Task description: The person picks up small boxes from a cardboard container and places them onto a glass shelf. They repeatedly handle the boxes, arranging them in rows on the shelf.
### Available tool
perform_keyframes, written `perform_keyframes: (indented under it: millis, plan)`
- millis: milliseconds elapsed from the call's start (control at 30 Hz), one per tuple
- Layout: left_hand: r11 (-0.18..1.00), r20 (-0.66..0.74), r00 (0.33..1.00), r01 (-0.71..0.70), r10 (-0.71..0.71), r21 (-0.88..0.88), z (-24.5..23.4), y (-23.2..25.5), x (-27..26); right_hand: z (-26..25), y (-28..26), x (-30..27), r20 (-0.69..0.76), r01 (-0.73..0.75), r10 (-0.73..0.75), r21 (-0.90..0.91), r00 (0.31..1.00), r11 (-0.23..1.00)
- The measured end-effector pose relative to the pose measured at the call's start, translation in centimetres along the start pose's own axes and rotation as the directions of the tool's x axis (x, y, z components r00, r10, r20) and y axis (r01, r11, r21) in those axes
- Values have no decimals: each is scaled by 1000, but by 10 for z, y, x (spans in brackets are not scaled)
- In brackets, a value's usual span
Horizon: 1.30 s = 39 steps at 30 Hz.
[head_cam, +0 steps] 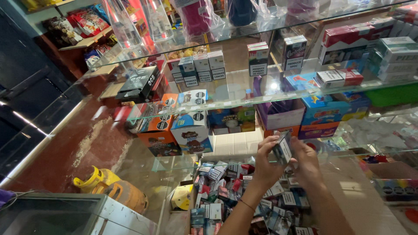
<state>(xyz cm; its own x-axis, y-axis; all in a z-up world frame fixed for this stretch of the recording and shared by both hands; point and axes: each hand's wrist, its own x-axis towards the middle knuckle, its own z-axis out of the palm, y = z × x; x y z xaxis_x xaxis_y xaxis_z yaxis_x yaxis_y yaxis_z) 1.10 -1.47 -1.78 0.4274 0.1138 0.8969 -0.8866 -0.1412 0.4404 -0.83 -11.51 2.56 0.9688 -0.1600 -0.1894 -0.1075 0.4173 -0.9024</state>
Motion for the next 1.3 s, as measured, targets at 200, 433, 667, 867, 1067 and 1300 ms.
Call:
perform_keyframes:
  millis: [200, 433, 667, 867, 1067, 1300]
  plan:
    - [981, -73, 978, -196, 196, 7, -2, -1, 3, -10, -3, 10, 68, 351, -355, 65, 932, 934]
    - [981, -10, 987, -161, 163, 106, -21, 15, 14, -15, -136, 10, 439, 644, -479, -608, 760, 464]
    - [989, -26, 996, -81, 85, 124, -22, 15, 15, 53, -209, 89, 644, 746, -560, -663, 521, -68]
    - [987, -34, 996, -82, 88, 137, -23, 5, 11, 83, -197, 139, 687, 737, -477, -666, 548, -112]
    - [981, 8, 997, -72, 72, 178, -25, 4, 10, 94, -203, 170, 747, 802, -508, -574, 429, -166]
    - [980, 35, 997, -68, 63, 185, -25, 7, 11, 110, -208, 152, 711, 656, -422, -695, 563, -294]
